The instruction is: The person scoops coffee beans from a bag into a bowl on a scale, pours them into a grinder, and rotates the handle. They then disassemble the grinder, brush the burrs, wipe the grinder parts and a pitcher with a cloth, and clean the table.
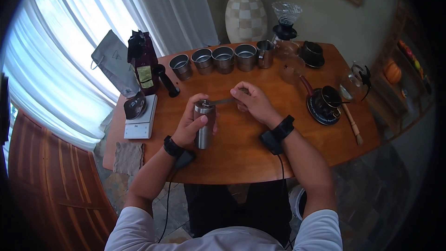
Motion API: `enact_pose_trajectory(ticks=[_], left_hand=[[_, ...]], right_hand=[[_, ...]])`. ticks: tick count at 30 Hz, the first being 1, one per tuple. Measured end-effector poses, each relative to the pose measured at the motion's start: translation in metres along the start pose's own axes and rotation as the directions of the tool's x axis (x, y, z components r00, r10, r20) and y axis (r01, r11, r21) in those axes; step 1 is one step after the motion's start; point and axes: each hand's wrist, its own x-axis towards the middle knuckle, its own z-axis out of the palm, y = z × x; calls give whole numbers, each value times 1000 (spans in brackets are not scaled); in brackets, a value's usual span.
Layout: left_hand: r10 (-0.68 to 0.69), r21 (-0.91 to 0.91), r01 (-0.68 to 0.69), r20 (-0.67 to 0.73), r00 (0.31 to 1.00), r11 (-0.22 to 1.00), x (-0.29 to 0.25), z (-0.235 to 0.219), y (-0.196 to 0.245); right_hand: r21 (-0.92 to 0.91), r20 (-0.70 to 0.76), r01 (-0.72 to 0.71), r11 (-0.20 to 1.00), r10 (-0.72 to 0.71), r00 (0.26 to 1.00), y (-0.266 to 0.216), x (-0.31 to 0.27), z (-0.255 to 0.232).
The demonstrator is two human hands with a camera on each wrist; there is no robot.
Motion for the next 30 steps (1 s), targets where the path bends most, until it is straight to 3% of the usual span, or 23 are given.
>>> enact_pose_trajectory(ticks=[8, 11, 16, 20, 26, 28, 30], left_hand=[[-33, -8, 33, 5, 999, 999, -1, 3, 7], [-27, 26, 26, 31, 999, 999, -1, 2, 4], [-101, -124, 107, 49, 994, 987, -1, 3, 7], [-136, -178, 140, 37, 990, 974, 0, 1, 6], [-133, -199, 135, 21, 991, 971, 2, -1, 5], [-135, -129, 124, -85, 987, 984, 5, -2, 7], [-127, -109, 117, -89, 988, 987, 6, -3, 6]], right_hand=[[72, -51, 18, 997, -14, 999, 4, 1, 3], [-56, -63, -3, 998, 0, 998, 5, 2, 2], [22, 80, -130, 991, 128, 989, 14, 3, -9], [-21, 65, -98, 995, 100, 993, 16, 3, -8], [-263, -42, -39, 964, 29, 999, 13, 1, -3], [-547, -20, 93, 832, -124, 992, 22, 3, -5], [-593, -54, 96, 799, -159, 986, 22, 4, -5]])
